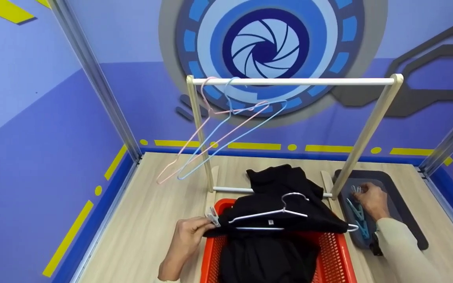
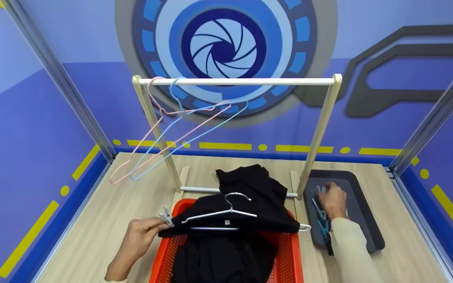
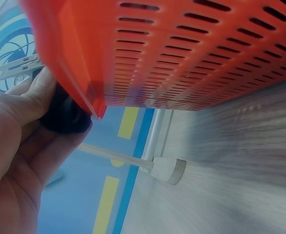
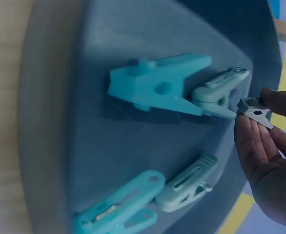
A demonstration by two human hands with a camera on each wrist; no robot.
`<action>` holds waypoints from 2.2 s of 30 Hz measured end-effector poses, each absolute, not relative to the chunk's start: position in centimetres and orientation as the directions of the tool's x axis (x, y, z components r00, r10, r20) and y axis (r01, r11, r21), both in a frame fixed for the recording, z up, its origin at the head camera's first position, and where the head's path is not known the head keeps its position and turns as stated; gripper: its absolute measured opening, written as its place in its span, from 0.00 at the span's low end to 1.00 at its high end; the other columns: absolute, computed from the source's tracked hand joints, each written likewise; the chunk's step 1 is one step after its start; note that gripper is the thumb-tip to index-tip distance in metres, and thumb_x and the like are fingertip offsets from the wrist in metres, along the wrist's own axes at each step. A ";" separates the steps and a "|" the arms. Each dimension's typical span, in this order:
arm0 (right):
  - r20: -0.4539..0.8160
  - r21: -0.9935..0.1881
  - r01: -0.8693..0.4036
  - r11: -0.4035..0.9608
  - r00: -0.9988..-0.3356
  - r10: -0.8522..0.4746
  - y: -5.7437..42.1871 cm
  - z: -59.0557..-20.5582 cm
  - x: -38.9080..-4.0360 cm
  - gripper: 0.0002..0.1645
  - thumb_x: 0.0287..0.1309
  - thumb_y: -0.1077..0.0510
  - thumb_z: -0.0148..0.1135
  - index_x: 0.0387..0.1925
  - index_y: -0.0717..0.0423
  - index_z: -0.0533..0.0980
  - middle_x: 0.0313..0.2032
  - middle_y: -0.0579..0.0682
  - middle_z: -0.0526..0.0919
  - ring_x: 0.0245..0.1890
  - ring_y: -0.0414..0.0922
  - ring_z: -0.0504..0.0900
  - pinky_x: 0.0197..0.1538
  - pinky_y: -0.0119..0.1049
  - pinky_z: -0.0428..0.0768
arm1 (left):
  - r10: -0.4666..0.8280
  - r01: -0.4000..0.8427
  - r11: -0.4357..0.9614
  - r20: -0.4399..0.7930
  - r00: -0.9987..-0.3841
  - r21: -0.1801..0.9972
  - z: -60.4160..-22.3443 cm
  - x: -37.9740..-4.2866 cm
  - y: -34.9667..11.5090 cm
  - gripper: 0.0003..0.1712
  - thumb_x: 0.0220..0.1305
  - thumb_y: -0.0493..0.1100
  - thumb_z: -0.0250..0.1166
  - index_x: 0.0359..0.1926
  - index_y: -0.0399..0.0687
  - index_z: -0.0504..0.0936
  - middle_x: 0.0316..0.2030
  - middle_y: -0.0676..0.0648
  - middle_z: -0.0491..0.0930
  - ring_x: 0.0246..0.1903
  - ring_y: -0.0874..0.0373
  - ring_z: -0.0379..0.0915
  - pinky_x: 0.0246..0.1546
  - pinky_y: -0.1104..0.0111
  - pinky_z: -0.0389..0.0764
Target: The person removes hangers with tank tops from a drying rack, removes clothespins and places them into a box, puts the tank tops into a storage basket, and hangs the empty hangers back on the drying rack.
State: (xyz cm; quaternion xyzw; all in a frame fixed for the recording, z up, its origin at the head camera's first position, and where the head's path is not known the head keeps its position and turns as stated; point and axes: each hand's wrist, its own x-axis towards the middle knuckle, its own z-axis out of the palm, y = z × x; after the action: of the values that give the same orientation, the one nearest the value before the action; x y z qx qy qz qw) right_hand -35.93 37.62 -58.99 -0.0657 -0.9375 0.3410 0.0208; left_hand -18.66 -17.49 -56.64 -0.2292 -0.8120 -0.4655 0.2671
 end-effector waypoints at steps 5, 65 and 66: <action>-0.067 -0.641 0.139 0.755 -0.990 0.126 37.9 -59.2 -36.0 0.30 0.70 0.66 0.61 0.64 0.85 0.66 0.49 0.79 0.79 0.42 0.64 0.83 0.42 0.54 0.86 | 0.119 0.621 0.462 0.650 -0.751 0.633 -56.7 -18.5 -17.3 0.07 0.60 0.31 0.77 0.33 0.47 0.92 0.31 0.54 0.90 0.30 0.64 0.84 0.32 0.76 0.83; 0.569 -0.712 -0.378 0.591 -0.804 0.171 28.2 -51.1 -23.5 0.18 0.65 0.70 0.72 0.56 0.69 0.82 0.46 0.59 0.85 0.43 0.25 0.79 0.50 0.15 0.75 | 0.108 0.613 0.468 0.647 -0.755 0.637 -56.9 -18.7 -17.3 0.08 0.60 0.30 0.76 0.35 0.47 0.93 0.33 0.56 0.89 0.31 0.66 0.83 0.33 0.77 0.83; 0.585 -0.714 -0.404 0.572 -0.793 0.170 27.8 -50.8 -23.1 0.18 0.64 0.72 0.72 0.55 0.69 0.82 0.46 0.58 0.85 0.44 0.27 0.80 0.51 0.15 0.75 | 0.105 0.613 0.469 0.649 -0.754 0.636 -56.8 -18.7 -17.3 0.08 0.60 0.30 0.76 0.35 0.47 0.93 0.33 0.56 0.90 0.32 0.66 0.84 0.33 0.77 0.83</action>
State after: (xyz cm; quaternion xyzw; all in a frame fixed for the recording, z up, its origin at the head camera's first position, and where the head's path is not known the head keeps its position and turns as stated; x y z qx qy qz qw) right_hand -23.12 27.75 -50.77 0.0706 -0.8292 0.4570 0.3140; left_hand -18.69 -17.29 -56.81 -0.2209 -0.8125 -0.4656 0.2727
